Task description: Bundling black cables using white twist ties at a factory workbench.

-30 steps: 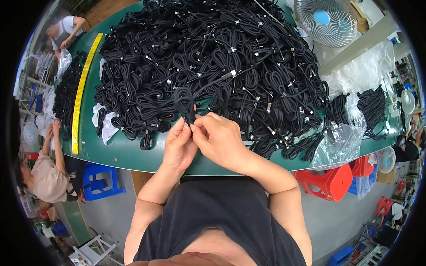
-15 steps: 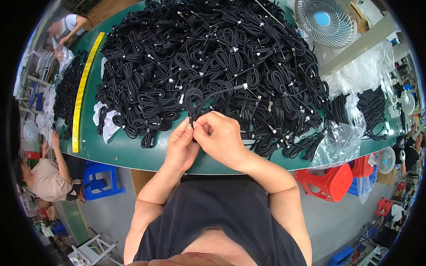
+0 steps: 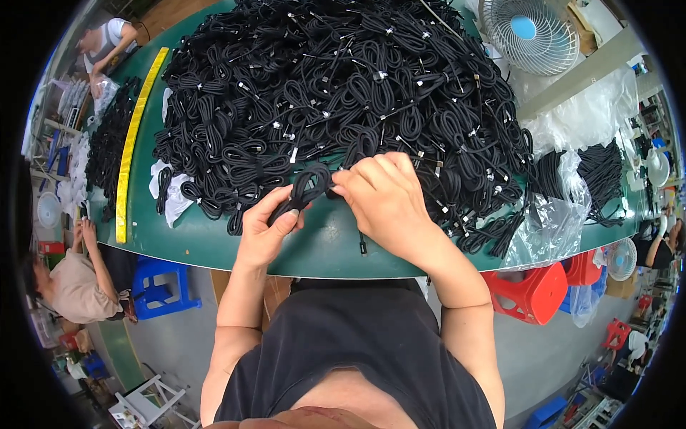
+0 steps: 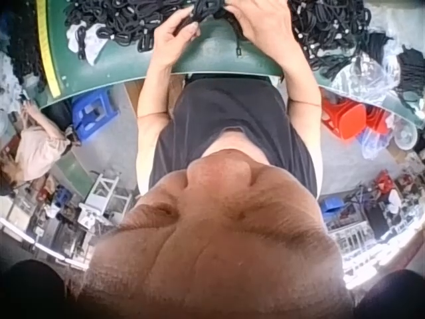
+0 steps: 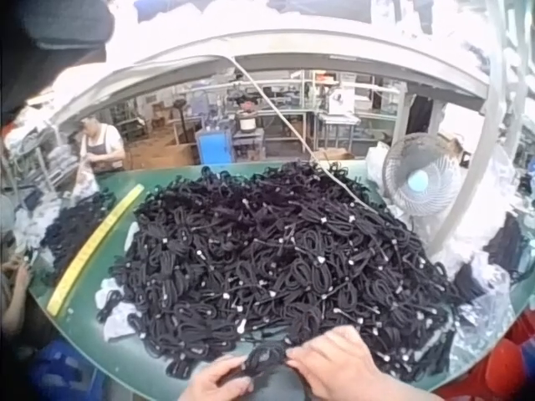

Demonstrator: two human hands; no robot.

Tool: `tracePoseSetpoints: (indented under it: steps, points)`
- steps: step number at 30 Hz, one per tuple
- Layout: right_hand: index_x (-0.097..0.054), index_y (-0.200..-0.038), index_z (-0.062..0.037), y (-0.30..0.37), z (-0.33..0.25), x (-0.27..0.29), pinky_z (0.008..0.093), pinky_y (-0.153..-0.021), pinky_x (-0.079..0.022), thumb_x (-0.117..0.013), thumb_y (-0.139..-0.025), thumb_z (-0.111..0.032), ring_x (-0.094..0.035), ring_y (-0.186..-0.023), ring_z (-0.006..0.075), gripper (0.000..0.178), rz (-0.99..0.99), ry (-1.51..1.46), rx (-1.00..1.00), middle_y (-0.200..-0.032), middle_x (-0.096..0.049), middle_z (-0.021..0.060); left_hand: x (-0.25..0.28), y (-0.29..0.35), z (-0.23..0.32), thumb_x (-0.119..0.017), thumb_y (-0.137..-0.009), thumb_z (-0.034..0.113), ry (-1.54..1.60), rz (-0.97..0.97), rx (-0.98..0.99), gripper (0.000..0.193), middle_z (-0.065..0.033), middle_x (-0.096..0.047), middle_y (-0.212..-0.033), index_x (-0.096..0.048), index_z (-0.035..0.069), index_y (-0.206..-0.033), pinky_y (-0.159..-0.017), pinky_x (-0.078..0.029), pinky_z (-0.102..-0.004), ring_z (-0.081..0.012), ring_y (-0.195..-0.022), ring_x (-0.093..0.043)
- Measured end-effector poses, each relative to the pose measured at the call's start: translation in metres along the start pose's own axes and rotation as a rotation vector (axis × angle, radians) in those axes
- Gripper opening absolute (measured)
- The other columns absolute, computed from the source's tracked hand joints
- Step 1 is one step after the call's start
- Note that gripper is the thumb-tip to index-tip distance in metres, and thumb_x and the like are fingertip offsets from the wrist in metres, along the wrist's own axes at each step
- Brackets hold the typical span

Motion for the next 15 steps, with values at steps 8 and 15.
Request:
tracePoseSetpoints:
  steps: [8,15]
  points:
    - [-0.058,-0.081,-0.0064,0.005,-0.019,0.015,0.0429,-0.084,-0.037,-0.063,-0.065,-0.005,-0.050,-0.069,0.0172,0.017,0.001,0.144,0.309,-0.075,-0.051,0.0014,-0.006,0.001,0.008,-0.061,-0.079,0.004,-0.269,-0.192,-0.001,0.028,-0.0094,-0.059,-0.085,-0.058,-0.005,-0.106,-0.059,-0.046,-0.0229,-0.0122,-0.065,-0.057]
    - [-0.057,-0.082,-0.0051,0.011,-0.015,0.009,0.0373,-0.072,-0.040,-0.063,-0.065,-0.006,-0.051,-0.069,0.0186,0.017,-0.073,0.047,0.301,-0.079,-0.051,0.0042,-0.021,-0.001,0.004,-0.060,-0.079,0.001,-0.180,-0.224,0.158,0.025,-0.0092,-0.060,-0.084,-0.059,-0.006,-0.104,-0.056,-0.046,-0.0214,-0.0107,-0.063,-0.057]
Point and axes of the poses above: each hand's wrist, its own y-axis away from the middle knuckle, its own x-axis out of the back of the hand, z = x × y, the point moved 6 cm from there along -y, towards the middle knuckle
